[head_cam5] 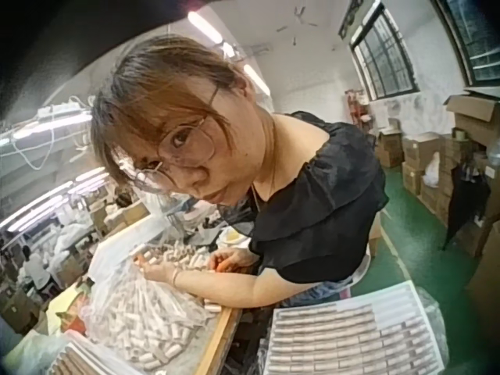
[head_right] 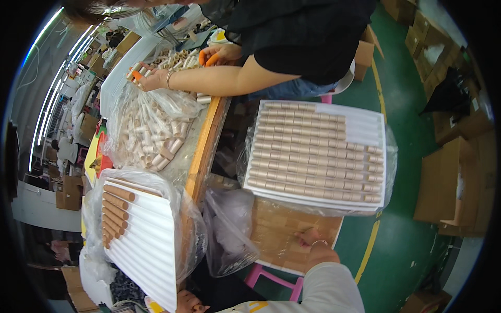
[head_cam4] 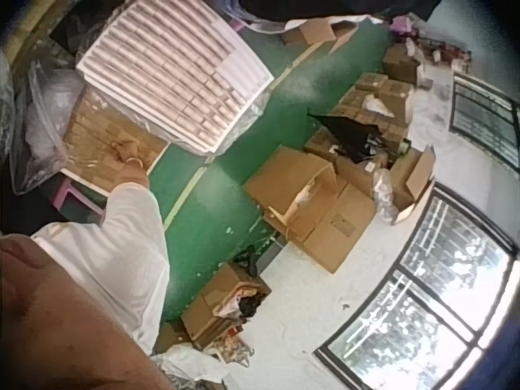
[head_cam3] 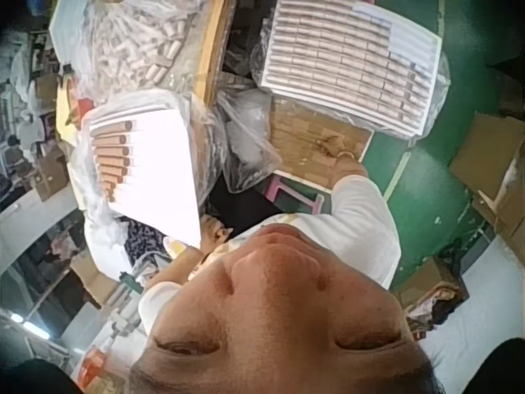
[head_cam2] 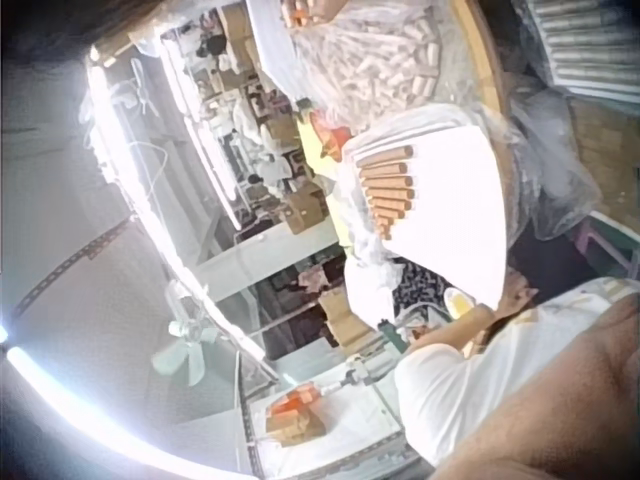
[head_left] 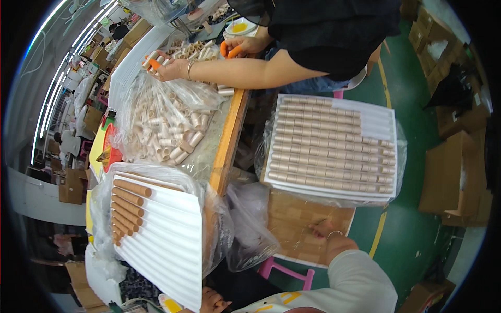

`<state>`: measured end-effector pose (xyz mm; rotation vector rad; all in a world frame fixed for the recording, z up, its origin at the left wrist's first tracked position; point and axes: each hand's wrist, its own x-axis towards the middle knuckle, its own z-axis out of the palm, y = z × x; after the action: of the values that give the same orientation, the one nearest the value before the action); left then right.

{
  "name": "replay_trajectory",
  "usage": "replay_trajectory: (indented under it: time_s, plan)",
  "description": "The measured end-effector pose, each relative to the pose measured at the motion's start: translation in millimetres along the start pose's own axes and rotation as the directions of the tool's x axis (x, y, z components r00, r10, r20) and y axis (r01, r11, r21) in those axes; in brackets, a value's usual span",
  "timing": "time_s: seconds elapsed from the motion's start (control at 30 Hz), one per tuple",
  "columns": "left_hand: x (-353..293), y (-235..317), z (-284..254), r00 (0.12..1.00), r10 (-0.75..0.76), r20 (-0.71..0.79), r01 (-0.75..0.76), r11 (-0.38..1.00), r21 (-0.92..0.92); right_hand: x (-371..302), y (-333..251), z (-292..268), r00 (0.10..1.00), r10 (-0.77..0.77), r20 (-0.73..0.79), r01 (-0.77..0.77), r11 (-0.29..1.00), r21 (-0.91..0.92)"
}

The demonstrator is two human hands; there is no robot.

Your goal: The recorder is assembling small cylindrical components at a workbench, involving dipping parts in a yellow liquid and fitting them together.

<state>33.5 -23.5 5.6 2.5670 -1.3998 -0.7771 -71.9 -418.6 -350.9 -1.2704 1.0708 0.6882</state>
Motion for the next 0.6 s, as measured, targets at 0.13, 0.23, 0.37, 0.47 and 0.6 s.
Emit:
replay_trajectory:
  time_s: [0.13, 0.23, 0.37, 0.47, 0.6]
  plan:
    - [-2, -1, 10, 0.992, 0.052, -0.114, -0.06, 0.996, -0.067, 4, 0, -4, 1.0, -0.004, 0.021, 0.004, 1.0, -0.005]
    - [1, 2, 7, 0.972, 0.101, -0.213, -0.125, 0.987, -0.103, 6, 2, -4, 1.0, -0.014, 0.02, 0.014, 1.0, 0.005]
    - [3, 2, 3, 0.988, 0.045, -0.149, -0.064, 0.99, -0.126, 5, 1, -4, 1.0, -0.003, 0.027, 0.002, 0.999, 0.036]
    - [2, -2, 7, 0.987, 0.082, -0.138, -0.1, 0.986, -0.133, 10, 4, -4, 1.0, -0.002, 0.021, 0.002, 0.999, 0.032]
    - [7, 8, -3, 0.989, 0.013, -0.15, -0.041, 0.982, -0.187, 8, 2, -3, 1.0, 0.003, 0.019, -0.003, 1.0, 0.019]
